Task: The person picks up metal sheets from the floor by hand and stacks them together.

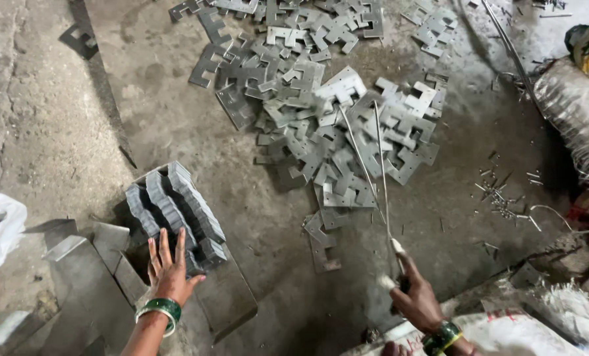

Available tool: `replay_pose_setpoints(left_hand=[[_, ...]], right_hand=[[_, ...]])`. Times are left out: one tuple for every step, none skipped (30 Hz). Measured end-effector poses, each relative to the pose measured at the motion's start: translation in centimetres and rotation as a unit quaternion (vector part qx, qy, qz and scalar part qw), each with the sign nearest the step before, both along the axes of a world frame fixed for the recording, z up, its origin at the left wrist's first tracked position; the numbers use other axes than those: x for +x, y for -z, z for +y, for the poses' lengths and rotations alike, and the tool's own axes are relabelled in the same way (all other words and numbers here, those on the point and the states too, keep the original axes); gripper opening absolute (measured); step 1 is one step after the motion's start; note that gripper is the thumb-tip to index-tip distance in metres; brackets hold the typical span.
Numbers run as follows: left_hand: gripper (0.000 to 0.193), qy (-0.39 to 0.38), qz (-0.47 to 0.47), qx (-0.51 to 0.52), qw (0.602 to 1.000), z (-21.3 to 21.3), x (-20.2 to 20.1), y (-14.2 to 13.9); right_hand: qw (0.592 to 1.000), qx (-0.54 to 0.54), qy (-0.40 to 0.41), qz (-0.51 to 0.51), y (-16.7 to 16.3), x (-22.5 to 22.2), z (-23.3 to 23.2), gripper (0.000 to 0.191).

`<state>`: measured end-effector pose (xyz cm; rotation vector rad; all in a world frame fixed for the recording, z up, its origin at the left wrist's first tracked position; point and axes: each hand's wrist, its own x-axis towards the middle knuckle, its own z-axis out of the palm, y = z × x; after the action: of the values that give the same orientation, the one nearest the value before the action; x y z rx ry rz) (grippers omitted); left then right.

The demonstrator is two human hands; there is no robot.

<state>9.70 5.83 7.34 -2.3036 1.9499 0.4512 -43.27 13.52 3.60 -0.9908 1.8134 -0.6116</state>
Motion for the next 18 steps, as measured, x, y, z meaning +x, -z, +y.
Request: replay_pose_setpoints(left_hand=[[0.135, 0.005, 0.006, -0.012, 1.000, 0.9, -0.2, -0.1], [0.134, -0.002, 0.002, 0.005, 1.000, 1.6, -0.3, -0.4], [0.133, -0.007, -0.003, 0.019, 1.000, 1.9, -0.5, -0.6], [0.133, -0.012, -0.008, 0.029, 0.999, 1.9, -0.7, -0.9], [0.134, -0.011, -0.012, 0.032, 0.999, 1.9, -0.8, -1.2], [0.134, -0.012, -0.016, 0.037, 0.999, 1.9, -1.0, -1.5], [0.135, -0.014, -0.020, 0.044, 0.999, 1.8, -1.1, -1.7], [0.136, -0.020, -0.016, 0.047, 0.999, 1.7, -1.1, -1.9], [0.137, -0.024, -0.012, 0.052, 0.998, 1.4, -1.2, -1.9], [0.138, -0.027, -0.008, 0.057, 0.998, 0.9, -1.3, -1.9], [0.138, -0.028, -0.007, 0.054, 0.998, 0.4, -1.3, -1.7], [0.138, -0.028, -0.006, 0.050, 0.998, 0.0, -1.5, -1.6], [0.138, -0.026, -0.005, 0.049, 0.998, -0.3, -1.6, -1.3], [0.140, -0.022, -0.008, 0.046, 0.999, -0.8, -1.8, -1.1], [0.141, -0.018, -0.009, 0.042, 0.999, -1.4, -1.9, -0.8], [0.142, -0.014, -0.010, 0.039, 0.999, -2.1, -2.0, -0.4], [0.142, -0.014, -0.011, 0.034, 0.999, -2.7, -2.2, 0.0], [0.141, -0.014, -0.012, 0.029, 0.999, -3.2, -2.2, 0.4]], right_hand=[[0.999, -0.001, 0.045, -0.021, -0.6, -0.4, 1.6, 0.092], [0.997, -0.051, 0.052, -0.007, -1.1, -1.2, 2.6, 0.088], [0.992, -0.105, 0.063, 0.008, -1.7, -2.3, 3.0, 0.083], [0.984, -0.161, 0.074, 0.022, -2.2, -3.4, 2.9, 0.078], [0.982, -0.160, 0.090, 0.034, -2.5, -4.4, 2.1, 0.079], [0.981, -0.157, 0.104, 0.047, -2.9, -5.6, 0.9, 0.080], [0.980, -0.152, 0.116, 0.060, -3.2, -6.5, -0.5, 0.081], [0.969, -0.196, 0.117, 0.094, -3.4, -7.4, -2.6, 0.076], [0.956, -0.237, 0.120, 0.128, -3.5, -8.4, -5.4, 0.073], [0.963, -0.171, 0.180, 0.106, -3.5, -9.5, -8.3, 0.071], [0.962, -0.106, 0.237, 0.080, -3.5, -10.8, -11.8, 0.068], [0.960, -0.130, 0.238, 0.069, -3.3, -12.1, -15.3, 0.068], [0.957, -0.152, 0.239, 0.058, -2.8, -13.2, -18.2, 0.068], [0.951, -0.202, 0.220, 0.081, -1.9, -13.9, -21.1, 0.068], [0.941, -0.251, 0.200, 0.104, -1.0, -14.5, -23.3, 0.069], [0.946, -0.250, 0.178, 0.106, 0.1, -15.0, -24.8, 0.066], [0.950, -0.250, 0.155, 0.107, 1.3, -15.1, -26.5, 0.064], [0.953, -0.250, 0.133, 0.109, 2.4, -15.1, -28.0, 0.062]])
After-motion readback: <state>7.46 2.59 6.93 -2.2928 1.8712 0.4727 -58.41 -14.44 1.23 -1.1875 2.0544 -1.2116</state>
